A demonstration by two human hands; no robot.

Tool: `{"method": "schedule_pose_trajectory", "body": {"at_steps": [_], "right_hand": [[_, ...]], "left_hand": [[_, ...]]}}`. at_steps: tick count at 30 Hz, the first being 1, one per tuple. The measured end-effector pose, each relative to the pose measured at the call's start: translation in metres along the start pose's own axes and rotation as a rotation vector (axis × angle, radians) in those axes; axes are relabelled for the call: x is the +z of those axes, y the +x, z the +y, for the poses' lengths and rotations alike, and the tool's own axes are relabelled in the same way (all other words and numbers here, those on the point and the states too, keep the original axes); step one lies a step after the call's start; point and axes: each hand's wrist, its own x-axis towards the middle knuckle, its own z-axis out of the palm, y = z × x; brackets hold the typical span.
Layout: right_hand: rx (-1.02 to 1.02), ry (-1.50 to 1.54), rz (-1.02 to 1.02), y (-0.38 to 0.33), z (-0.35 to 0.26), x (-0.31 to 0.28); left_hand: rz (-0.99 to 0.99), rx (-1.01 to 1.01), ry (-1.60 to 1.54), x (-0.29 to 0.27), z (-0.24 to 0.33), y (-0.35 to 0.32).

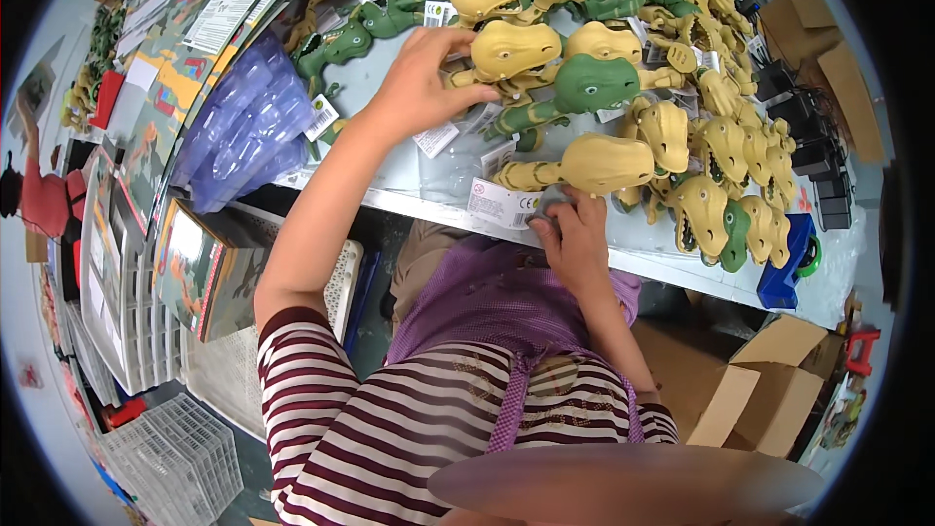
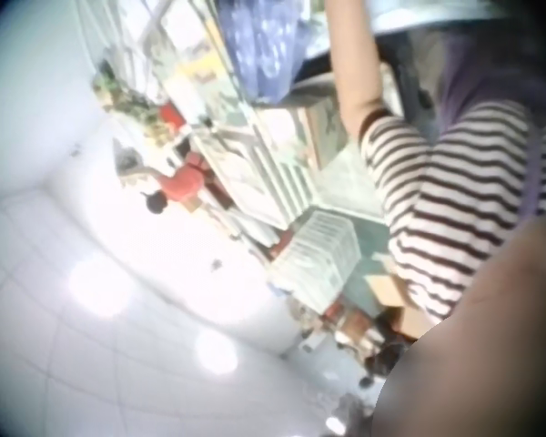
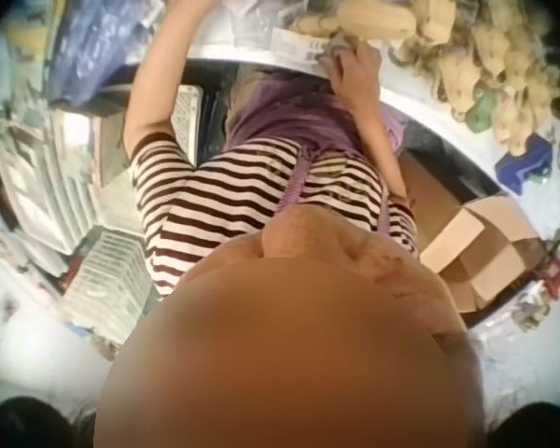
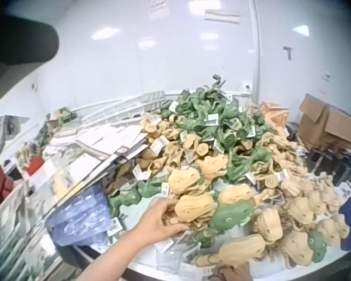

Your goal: Inspecting and organizing plastic toy dinosaur heads on a factory workbench.

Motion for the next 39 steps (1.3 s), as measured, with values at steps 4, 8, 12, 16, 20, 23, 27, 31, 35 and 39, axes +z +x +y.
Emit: {"method": "schedule_pose_trajectory", "body": {"at_steps": [4, 8, 12, 16, 20, 23, 27, 31, 35, 39], "right_hand": [[0.000, -0.010, -0.001, 0.001, -0.003, -0.001], [-0.006, -0.016, 0.004, 0.001, -0.001, 0.000], [-0.005, -0.021, -0.009, 0.006, -0.005, 0.000], [-0.035, -0.035, 0.032, 0.003, -0.004, 0.003], [-0.052, -0.025, 0.042, 0.000, 0.000, 0.002], [-0.056, -0.024, 0.050, 0.000, 0.001, 0.003], [-0.060, -0.024, 0.049, 0.001, 0.001, 0.004], [-0.057, -0.031, 0.051, 0.002, -0.001, 0.003], [-0.025, -0.038, 0.019, 0.001, -0.002, 0.003], [0.026, -0.044, -0.011, -0.001, -0.002, 0.001]], "left_hand": [[-0.018, 0.096, 0.190, -0.010, -0.010, -0.019], [0.025, 0.058, 0.198, -0.009, -0.004, -0.022], [-0.101, -0.097, 0.170, -0.017, -0.001, -0.016], [-0.078, -0.028, 0.194, -0.012, -0.011, -0.020], [-0.070, -0.005, 0.160, -0.008, -0.008, -0.026], [0.039, -0.020, 0.138, -0.017, -0.003, -0.027], [0.217, -0.205, -0.042, -0.048, -0.027, -0.013], [0.256, -0.238, 0.202, -0.066, -0.065, 0.019], [0.276, -0.244, 0.232, -0.051, -0.117, 0.053], [0.219, -0.134, 0.368, -0.031, -0.127, 0.087]]}}
